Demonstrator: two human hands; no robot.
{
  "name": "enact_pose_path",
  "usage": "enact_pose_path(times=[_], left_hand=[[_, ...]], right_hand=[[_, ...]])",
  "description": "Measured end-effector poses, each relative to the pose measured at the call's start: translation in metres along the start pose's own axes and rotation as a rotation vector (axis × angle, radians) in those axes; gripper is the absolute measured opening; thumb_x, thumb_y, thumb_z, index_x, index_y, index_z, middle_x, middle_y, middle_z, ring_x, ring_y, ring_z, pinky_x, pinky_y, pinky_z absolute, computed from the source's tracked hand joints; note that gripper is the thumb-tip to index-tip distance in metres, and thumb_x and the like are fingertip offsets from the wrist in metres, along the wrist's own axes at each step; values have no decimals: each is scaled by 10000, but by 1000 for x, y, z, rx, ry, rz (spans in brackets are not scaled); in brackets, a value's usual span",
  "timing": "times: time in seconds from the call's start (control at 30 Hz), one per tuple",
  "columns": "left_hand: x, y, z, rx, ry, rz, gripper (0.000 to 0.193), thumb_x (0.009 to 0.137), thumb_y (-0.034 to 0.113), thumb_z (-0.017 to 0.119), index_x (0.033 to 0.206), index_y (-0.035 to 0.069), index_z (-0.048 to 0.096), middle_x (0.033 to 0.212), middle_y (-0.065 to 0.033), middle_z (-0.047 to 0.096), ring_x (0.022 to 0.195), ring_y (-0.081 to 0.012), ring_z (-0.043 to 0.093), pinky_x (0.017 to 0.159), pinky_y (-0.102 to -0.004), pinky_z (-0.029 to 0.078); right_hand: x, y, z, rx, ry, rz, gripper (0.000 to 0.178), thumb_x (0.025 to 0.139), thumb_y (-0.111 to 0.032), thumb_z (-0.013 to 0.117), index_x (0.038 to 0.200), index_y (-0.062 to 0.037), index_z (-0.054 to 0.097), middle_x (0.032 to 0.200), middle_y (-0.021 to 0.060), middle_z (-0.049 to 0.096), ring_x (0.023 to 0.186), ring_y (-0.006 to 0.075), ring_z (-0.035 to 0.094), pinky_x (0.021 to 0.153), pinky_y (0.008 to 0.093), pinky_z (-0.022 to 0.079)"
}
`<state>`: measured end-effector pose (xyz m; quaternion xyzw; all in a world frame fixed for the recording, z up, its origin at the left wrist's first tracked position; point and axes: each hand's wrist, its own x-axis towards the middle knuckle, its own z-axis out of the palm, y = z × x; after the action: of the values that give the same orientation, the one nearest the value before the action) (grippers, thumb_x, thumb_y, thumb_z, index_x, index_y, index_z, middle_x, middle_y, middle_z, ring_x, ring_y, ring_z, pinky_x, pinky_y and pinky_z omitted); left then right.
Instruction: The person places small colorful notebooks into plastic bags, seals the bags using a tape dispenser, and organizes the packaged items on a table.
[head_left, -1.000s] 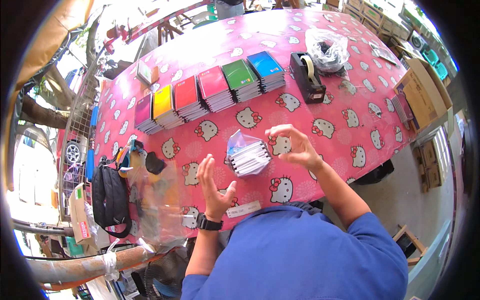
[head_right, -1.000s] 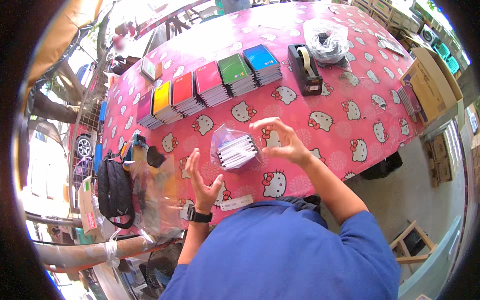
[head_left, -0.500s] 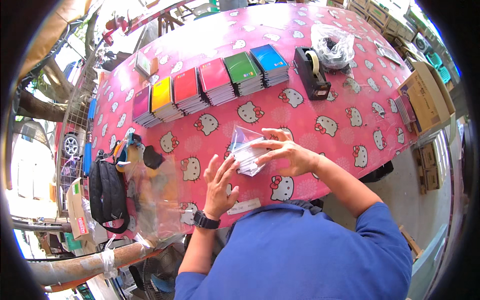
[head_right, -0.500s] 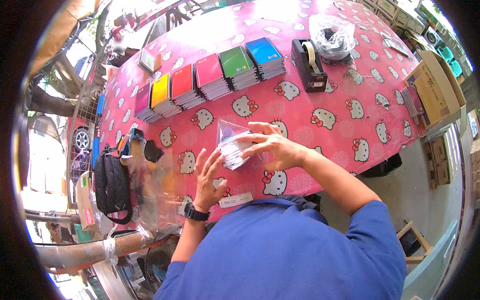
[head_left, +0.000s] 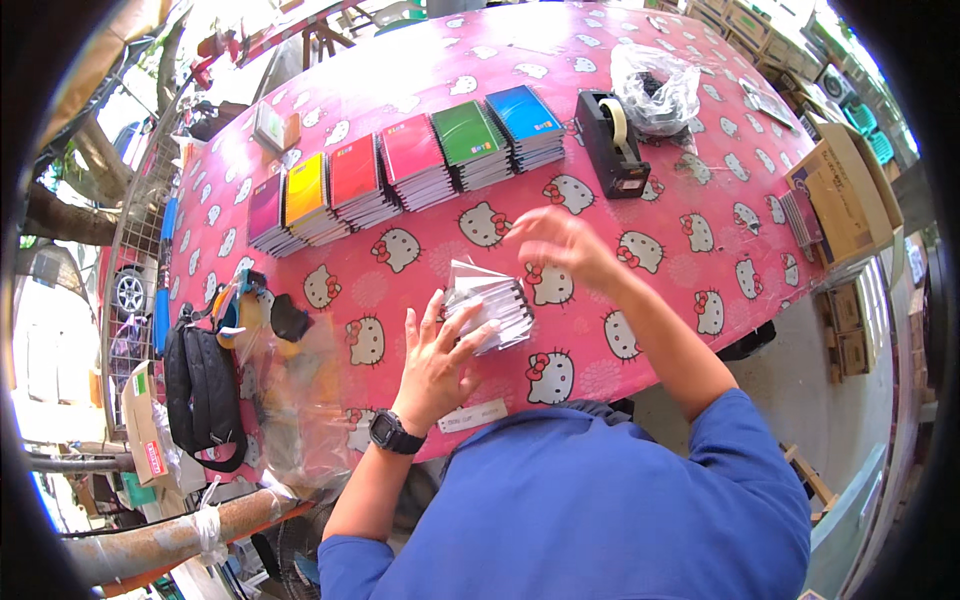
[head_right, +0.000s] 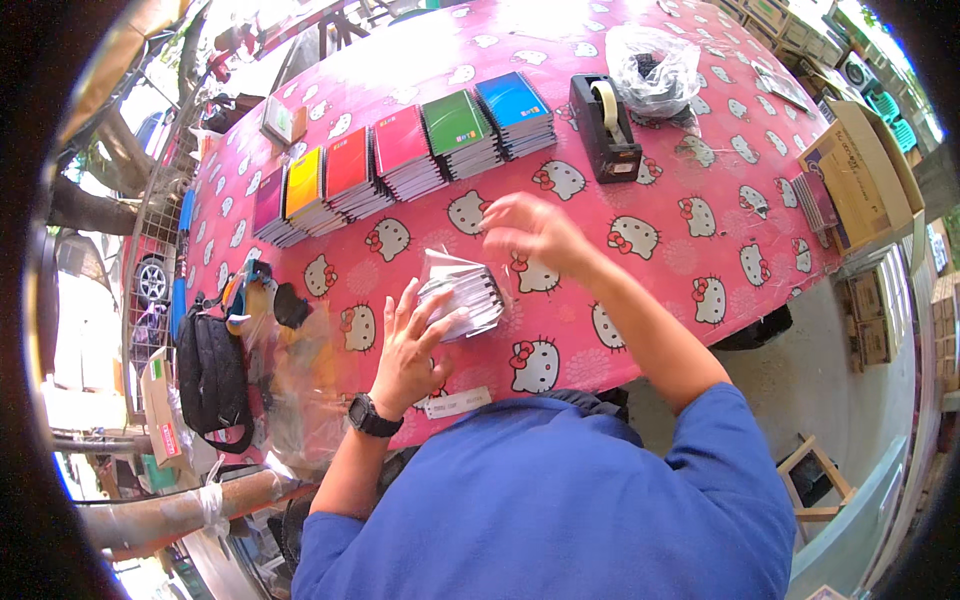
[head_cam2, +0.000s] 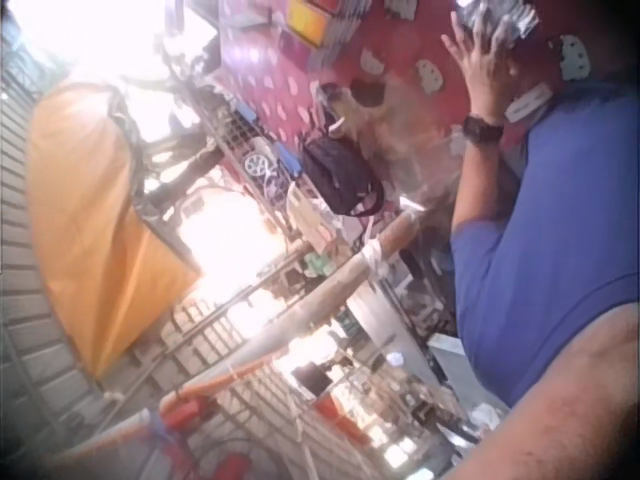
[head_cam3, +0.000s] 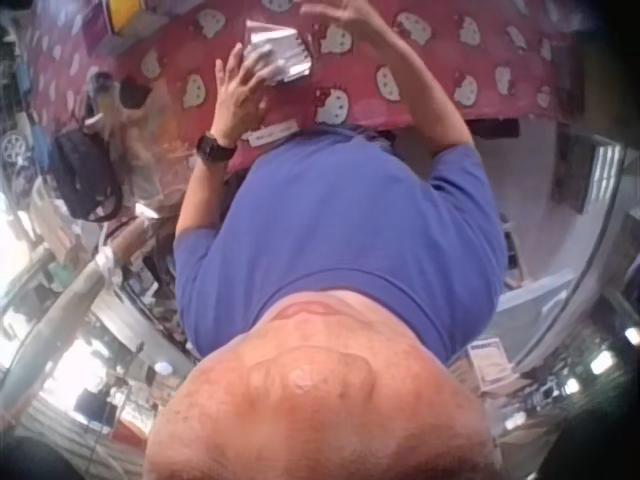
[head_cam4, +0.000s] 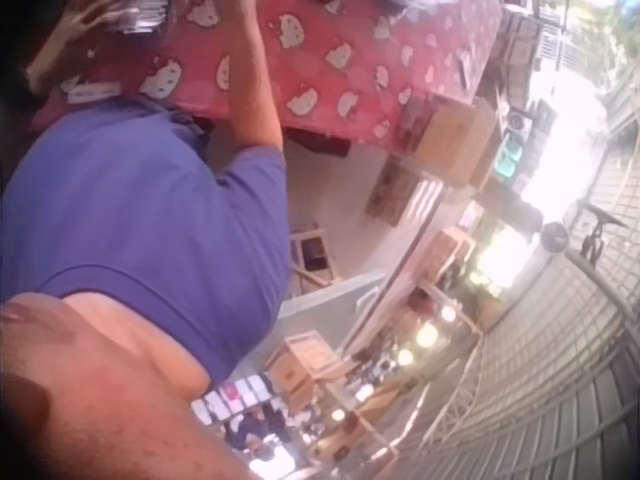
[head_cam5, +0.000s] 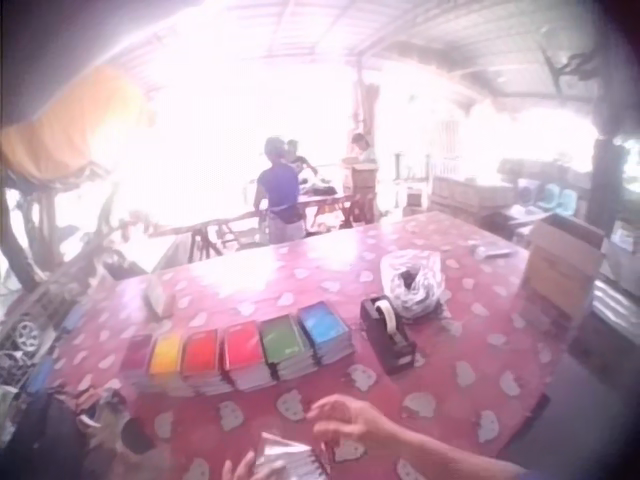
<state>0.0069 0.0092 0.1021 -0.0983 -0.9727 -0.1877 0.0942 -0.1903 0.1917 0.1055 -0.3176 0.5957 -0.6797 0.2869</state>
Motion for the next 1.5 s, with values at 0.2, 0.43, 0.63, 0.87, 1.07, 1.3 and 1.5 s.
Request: enact_pose_path(times=[0.2,0.43,0.63,0.87,1.07,1.3,1.5], left_hand=[[1,-2,12,-94,70,17,626,653,109,634,1249,244,496,1403,-21,366,1291,-397,292,1039,-578,258],[0,0,4,-62,61,13,574,662,122,690,1210,187,529,1391,-53,390,1296,-383,300,1049,-479,306],[0,-2,7,-142,77,13,609,625,94,650,1212,200,524,1392,-37,375,1298,-380,285,1034,-550,289],[-3,-4,0,-96,26,-1,609,629,139,677,1213,240,535,1412,-32,363,1316,-374,265,1053,-519,274],[-1,-2,-10,-79,-88,5,785,602,251,743,1322,312,438,1464,-58,258,1343,-393,192,1068,-552,218],[3,2,-17,-52,-161,31,868,565,271,789,1346,315,412,1491,-81,203,1361,-391,167,1080,-557,188],[2,-2,25,-100,389,-49,408,665,308,757,1053,210,672,1411,-49,398,1356,-350,222,1081,-543,156]], right_hand=[[18,3,-182,-1124,1059,64,307,816,-386,627,955,-119,685,969,99,678,1030,291,574,854,459,442],[31,21,-209,-965,896,249,425,778,-462,642,997,-100,683,1059,131,637,966,275,593,888,443,404],[-18,45,-184,-374,883,157,131,809,-169,671,872,-57,651,736,8,614,575,89,501,514,255,393],[29,11,-56,124,33,496,159,802,-255,691,874,-119,650,688,-73,544,551,32,427,463,204,319],[29,-66,51,-712,-417,343,327,767,-337,703,715,-17,661,606,23,612,563,100,549,507,266,416],[17,-76,50,-1580,-320,334,608,594,-616,713,756,-30,685,804,162,667,771,285,657,683,371,520],[-29,-42,12,-845,-360,-384,375,523,-152,855,860,-138,692,862,62,516,855,224,509,735,343,449]])
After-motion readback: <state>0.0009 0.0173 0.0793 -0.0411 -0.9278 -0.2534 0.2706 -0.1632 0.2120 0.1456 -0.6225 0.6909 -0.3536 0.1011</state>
